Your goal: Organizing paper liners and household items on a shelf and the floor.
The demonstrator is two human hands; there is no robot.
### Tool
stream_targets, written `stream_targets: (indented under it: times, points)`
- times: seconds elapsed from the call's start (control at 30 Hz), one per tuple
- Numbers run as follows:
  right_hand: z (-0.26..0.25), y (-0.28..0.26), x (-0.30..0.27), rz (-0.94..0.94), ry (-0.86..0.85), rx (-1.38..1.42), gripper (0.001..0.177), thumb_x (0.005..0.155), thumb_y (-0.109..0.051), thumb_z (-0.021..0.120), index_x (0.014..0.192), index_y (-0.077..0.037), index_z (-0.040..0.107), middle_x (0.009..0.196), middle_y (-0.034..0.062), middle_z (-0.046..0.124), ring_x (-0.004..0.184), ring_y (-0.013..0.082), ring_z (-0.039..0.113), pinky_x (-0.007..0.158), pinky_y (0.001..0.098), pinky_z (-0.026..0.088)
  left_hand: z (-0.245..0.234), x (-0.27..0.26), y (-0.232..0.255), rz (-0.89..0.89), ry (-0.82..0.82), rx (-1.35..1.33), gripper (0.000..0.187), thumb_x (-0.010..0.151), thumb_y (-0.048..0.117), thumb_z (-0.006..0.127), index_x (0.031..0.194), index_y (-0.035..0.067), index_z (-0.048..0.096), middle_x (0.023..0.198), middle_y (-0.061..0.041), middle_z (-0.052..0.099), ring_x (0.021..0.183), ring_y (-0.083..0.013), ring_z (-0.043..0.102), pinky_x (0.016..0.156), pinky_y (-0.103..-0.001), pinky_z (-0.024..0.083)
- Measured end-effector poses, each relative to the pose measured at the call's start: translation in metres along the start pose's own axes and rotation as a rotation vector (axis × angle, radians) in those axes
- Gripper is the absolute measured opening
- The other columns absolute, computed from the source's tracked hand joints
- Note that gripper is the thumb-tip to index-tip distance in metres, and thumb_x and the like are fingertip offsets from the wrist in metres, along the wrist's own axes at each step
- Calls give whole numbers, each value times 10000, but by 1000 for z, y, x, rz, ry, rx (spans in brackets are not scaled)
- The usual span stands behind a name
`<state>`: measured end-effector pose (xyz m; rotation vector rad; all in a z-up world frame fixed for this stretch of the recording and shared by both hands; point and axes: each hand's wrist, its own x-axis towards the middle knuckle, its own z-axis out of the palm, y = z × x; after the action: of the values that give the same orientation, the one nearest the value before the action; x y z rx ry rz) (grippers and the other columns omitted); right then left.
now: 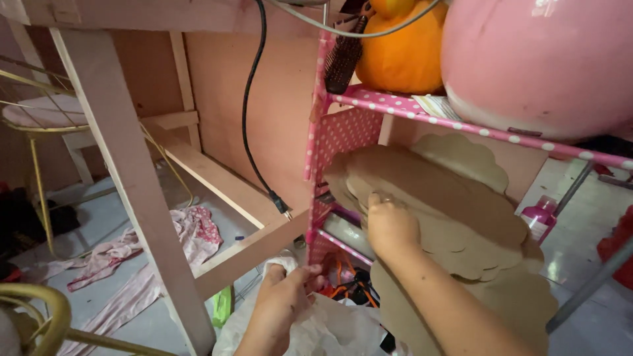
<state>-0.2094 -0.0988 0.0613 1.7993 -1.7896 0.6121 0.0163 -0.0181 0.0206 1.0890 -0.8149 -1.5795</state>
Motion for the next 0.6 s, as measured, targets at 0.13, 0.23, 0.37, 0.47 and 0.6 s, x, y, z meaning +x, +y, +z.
stream_targets:
  times: [0.13,0.23,0.37,0.47,0.6]
  points:
    - [-10,6,5,90,-110,6,274,884,-139,598,1146,-77,648,1015,201,735,906,381,730,764,498,592,6,-2,1,-16,24,35,252,866,161,695,1066,81,564,910,-106,744,805,-180,702,711,-332,505]
    - [-35,21,-1,102,-50,15,328,900,-118,594,1221,-146,656,947,204,745,868,390,727,765,521,572,7,1,-6,108,-92,-39,206,895,142,669,1044,16,602,926,-159,730,784,-210,700,676,-334,524]
    - [-70,36,-30,-10,139,131,421,782,-17,617,1179,-132,694,992,183,740,826,406,717,708,521,572,21,-7,-8,45,-145,-127,197,903,126,587,1052,56,479,1047,-154,769,869,-247,783,716,-351,558]
    - [-98,33,-64,-102,164,170,458,781,-20,641,1219,-142,701,978,175,739,838,392,722,716,506,575,35,-8,-18,85,-295,-262,316,913,274,572,1131,49,531,1071,-166,752,918,-274,760,778,-376,582]
    - [-132,24,-116,-248,97,251,516,730,-50,705,1242,-120,695,1122,163,734,938,373,710,777,494,570,51,-14,-14,-73,-325,-533,702,899,680,589,1288,99,652,1115,-84,707,1000,-251,661,793,-369,499]
